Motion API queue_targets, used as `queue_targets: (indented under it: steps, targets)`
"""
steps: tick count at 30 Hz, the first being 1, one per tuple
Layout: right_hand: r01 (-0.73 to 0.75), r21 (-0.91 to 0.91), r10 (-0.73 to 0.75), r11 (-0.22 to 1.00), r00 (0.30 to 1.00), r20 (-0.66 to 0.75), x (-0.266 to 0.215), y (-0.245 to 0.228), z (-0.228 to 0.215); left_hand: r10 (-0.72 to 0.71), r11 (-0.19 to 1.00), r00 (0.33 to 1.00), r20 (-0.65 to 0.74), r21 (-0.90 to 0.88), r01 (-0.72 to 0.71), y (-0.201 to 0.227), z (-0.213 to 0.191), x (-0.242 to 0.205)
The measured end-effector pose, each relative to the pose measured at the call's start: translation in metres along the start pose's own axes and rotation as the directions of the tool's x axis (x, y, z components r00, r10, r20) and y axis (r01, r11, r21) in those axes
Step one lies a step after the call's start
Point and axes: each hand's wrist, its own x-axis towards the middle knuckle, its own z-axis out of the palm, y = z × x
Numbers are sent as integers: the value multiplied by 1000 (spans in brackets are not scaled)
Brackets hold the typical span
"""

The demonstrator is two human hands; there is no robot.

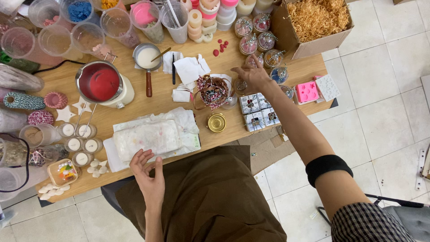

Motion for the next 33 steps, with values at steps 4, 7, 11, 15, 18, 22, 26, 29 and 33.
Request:
queue_targets:
  steps: [4, 7, 11, 15, 18, 22, 26, 29, 33]
  targets:
    - [10, 16, -10, 1000, 1000, 1, -2, -3, -4, -8, 1000, 1000, -9, -9, 8, 1, -1, -1]
    - [-6, 117, 9, 993, 1000, -20, -7, -3, -15, -3, 1000, 1000, -12, -23, 3, 1, -2, -2]
    - [43, 316, 64, 948, 945, -322, -27, 17, -35, 4, 1000, 1000, -26, -17, -4, 0, -4, -2]
    - [-82, 578, 295, 812, 912, -285, -53, 36, -72, 18, 1000, 999, -34, -24, -19, 0, -9, 0]
    - [62, 551, 280, 832, 811, -514, -69, 39, -92, 49, 998, 998, -45, -33, -51, -1, -10, 2]
    - [153, 543, 204, 826, 816, -541, -81, 24, -101, 83, 994, 995, -57, -72, -87, 2, -8, 3]
    - [259, 572, 83, 778, 861, -502, -86, -11, -87, 75, 994, 994, -75, -68, -80, 6, -7, 1]
    - [160, 778, 297, 607, 863, -409, -99, -48, -64, 54, 997, 995, -80, -53, -59, 6, -11, -4]
    - [54, 801, 405, 596, 841, -358, -112, -91, -34, 40, 995, 994, -100, -86, -49, 2, -11, -11]
